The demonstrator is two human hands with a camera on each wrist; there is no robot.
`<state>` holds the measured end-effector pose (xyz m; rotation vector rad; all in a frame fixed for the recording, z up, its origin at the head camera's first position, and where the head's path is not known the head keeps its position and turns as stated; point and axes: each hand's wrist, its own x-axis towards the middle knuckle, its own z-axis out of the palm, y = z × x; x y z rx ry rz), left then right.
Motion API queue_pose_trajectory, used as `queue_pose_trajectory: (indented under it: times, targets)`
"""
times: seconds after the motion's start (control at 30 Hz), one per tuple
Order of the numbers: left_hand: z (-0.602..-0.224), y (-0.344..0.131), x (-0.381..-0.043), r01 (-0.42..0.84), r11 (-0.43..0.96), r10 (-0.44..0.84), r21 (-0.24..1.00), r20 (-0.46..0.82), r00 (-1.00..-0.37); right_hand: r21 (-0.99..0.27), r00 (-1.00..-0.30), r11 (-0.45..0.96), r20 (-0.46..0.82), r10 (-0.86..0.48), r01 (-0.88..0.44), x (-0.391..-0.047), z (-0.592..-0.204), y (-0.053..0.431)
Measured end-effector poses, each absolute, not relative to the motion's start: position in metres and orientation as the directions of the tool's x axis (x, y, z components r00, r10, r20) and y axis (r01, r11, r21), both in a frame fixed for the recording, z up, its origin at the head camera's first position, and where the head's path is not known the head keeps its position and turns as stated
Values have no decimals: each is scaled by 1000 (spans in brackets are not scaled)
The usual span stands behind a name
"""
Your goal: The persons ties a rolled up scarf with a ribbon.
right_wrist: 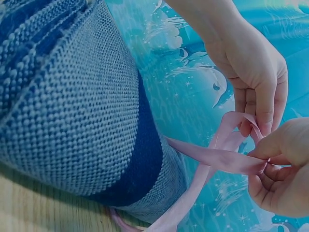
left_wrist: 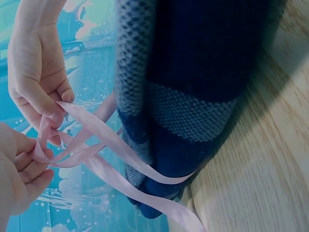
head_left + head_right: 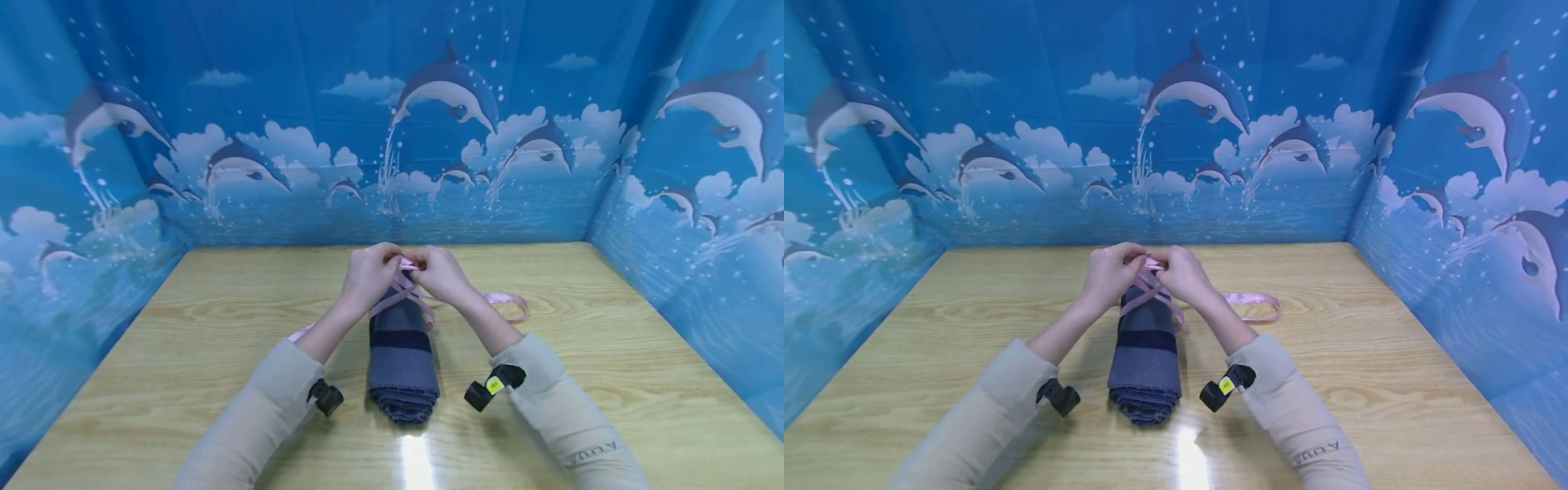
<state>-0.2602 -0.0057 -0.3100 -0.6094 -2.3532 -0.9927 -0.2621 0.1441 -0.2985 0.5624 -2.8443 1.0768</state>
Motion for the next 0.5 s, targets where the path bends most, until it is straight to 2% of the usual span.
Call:
queue_pose_trajectory:
  times: [0.5]
  targets:
    - [-309, -7, -260, 573, 683, 247, 453, 595, -765, -585, -920, 719, 147, -362, -376, -261, -298, 145]
